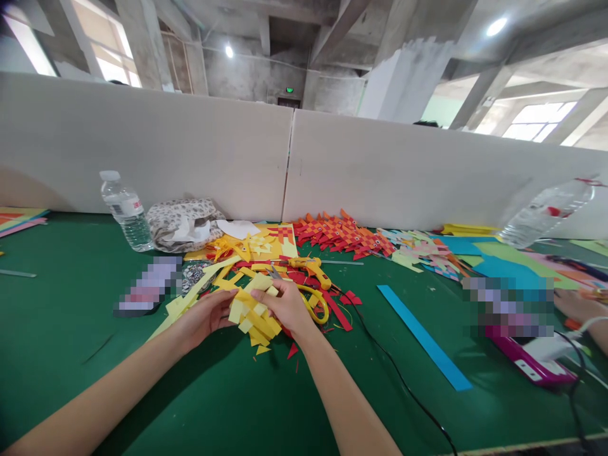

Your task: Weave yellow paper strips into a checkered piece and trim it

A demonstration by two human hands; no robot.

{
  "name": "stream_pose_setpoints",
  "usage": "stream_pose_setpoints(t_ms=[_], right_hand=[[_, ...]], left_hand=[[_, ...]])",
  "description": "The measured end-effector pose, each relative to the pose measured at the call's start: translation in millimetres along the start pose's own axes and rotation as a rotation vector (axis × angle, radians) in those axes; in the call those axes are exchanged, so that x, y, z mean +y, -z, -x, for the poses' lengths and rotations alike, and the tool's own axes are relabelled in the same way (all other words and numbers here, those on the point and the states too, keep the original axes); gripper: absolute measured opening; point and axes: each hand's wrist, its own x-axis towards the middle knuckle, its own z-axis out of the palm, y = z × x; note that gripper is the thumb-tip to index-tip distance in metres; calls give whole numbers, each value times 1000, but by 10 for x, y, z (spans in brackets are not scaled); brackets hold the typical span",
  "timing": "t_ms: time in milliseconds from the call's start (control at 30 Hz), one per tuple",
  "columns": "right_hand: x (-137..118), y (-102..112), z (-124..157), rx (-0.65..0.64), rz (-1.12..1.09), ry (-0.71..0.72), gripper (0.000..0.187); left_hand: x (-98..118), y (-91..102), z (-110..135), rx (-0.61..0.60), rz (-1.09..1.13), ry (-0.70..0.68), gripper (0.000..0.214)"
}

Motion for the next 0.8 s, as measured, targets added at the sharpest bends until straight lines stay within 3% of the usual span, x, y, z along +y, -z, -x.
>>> stream_pose_setpoints(t_ms=[200,567,800], right_hand=[[-3,9,0,-42,0,-6,27],[-27,4,18,4,17,-26,28],[-6,38,-23,172,-42,143,27]], left_hand=[[35,-27,21,45,-39,-39,26],[35,-12,16,156,-59,-109,31],[76,65,-21,119,58,-71,37]])
